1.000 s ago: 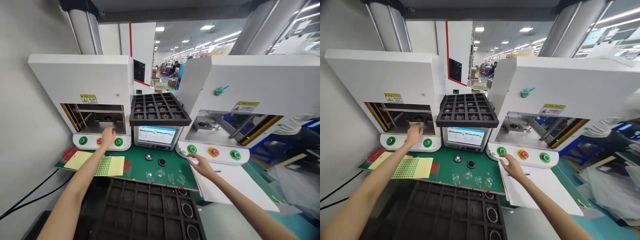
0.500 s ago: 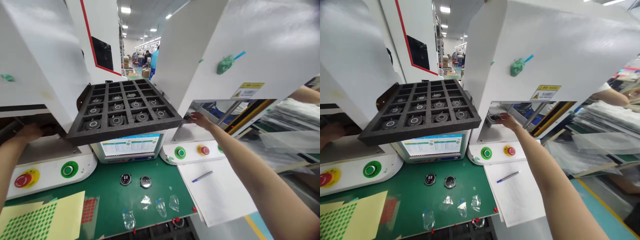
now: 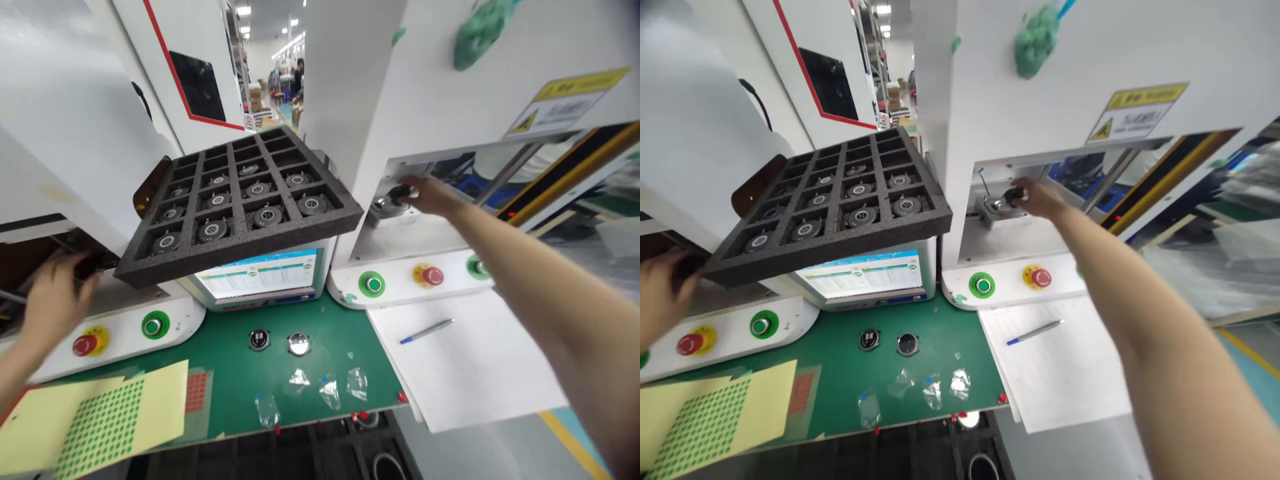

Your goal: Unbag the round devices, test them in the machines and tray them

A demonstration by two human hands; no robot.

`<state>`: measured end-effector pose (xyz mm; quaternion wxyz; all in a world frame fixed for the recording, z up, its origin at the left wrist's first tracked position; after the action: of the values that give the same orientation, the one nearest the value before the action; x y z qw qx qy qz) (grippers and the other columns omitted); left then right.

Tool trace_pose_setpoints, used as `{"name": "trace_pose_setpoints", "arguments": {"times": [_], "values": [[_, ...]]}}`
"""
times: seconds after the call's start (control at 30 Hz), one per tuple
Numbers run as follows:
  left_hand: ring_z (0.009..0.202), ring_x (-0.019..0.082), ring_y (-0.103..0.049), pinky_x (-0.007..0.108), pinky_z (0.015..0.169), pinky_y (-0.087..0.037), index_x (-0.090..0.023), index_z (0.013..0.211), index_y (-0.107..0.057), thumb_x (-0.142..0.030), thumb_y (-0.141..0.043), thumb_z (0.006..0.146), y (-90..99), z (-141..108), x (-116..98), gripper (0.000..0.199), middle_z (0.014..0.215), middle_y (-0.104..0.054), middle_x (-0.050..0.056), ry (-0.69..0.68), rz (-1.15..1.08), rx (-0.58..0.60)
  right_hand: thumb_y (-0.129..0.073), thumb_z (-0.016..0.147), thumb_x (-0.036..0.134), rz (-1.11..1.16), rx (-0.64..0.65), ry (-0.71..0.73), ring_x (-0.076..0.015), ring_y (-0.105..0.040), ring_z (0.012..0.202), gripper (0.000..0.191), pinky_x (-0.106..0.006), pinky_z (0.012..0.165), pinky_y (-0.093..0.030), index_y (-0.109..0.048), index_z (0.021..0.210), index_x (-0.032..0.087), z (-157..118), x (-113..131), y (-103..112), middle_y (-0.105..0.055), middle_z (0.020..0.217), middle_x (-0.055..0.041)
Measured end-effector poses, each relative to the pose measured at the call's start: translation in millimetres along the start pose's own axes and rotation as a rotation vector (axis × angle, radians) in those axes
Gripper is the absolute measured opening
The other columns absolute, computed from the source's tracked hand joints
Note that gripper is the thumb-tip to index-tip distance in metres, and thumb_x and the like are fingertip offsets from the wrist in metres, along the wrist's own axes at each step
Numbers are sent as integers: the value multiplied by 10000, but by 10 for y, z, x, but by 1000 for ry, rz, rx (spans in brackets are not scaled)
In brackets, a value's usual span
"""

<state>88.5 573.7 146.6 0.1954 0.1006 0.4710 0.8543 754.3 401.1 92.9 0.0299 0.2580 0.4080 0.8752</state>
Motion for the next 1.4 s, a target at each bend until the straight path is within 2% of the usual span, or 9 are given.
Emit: {"name": "trace_pose_setpoints", "arguments": {"times": [0.17,0.3,0.47,0.63,0.8,0.93,1.13,1.27,1.4], "values": [[1101,283,-633,496,1012,-501,-407,1183,-545,-438,-482,888,-318,-1303,-654,303,1137,-667,19,-210,-342,226,-606,884,324,118,58,23,-287,-573,1214,382,-478,1063,-411,-558,1213,137,-1059,306,312,-628,1243,-188],[1069,283,-660,460,965,-537,-263,1133,-624,-247,-517,870,-629,-1911,-1200,284,1145,-692,112,-323,-453,493,-562,861,367,260,317,186,-302,-660,1090,292,-473,958,-527,-555,1132,257,-2291,813,123,-698,1138,-129],[1056,271,-666,423,920,-554,-253,1151,-624,-159,-621,778,-634,-1835,-1429,385,1136,-695,89,-356,-448,554,-451,897,341,286,473,223,-291,-691,1033,267,-465,880,-572,-539,1128,242,-2944,1006,-162,-707,1106,-139],[1135,314,-613,456,973,-508,-214,1218,-595,-261,-715,760,-815,-1567,-1752,475,1247,-625,135,-319,-451,534,-545,833,366,246,563,233,-316,-660,1108,424,-502,941,-541,-519,1227,211,-2901,1121,-214,-674,1187,-162],[933,275,-670,388,842,-557,-216,979,-680,-189,-728,751,-994,-1467,-2063,234,973,-689,85,-321,-508,518,-571,856,354,180,635,246,-274,-643,1145,388,-432,975,-520,-560,1220,219,-2806,1750,-474,-668,1222,-128],[1001,242,-674,352,907,-541,-242,1062,-677,-197,-718,779,-700,-1365,-1672,289,1066,-710,54,-253,-516,405,-672,801,343,135,664,223,-264,-662,1111,419,-376,924,-535,-577,1193,230,-2865,2181,-783,-697,1175,-100],[1214,295,-582,417,1078,-421,-170,1174,-642,-240,-655,840,-168,-510,-244,342,1258,-664,103,71,-287,133,-597,832,343,36,612,116,-334,-693,984,268,-399,684,-554,-575,1084,253,-3000,2303,-990,-727,1017,-114],[1167,301,-616,442,1027,-458,-117,1142,-654,-181,-661,842,-327,187,480,307,1209,-683,131,257,-150,128,-595,812,348,-9,584,117,-332,-712,898,246,-387,605,-553,-573,1048,283,-3027,2292,-1040,-735,952,-102],[1099,245,-641,486,975,-505,-138,1139,-642,-305,-644,909,-661,565,803,284,1186,-671,95,323,-100,256,-578,799,329,-17,559,159,-306,-720,852,236,-376,596,-569,-573,1032,293,-3054,2267,-1054,-746,944,-79]]}}
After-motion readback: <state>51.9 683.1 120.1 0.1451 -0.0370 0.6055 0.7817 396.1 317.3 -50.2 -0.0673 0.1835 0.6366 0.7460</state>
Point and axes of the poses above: each hand's wrist, its own z-axis towards the middle knuckle, its own y-axis out of the back of the hand, x = y × z, the point moved 4 cm from there along z, towards the middle knuckle
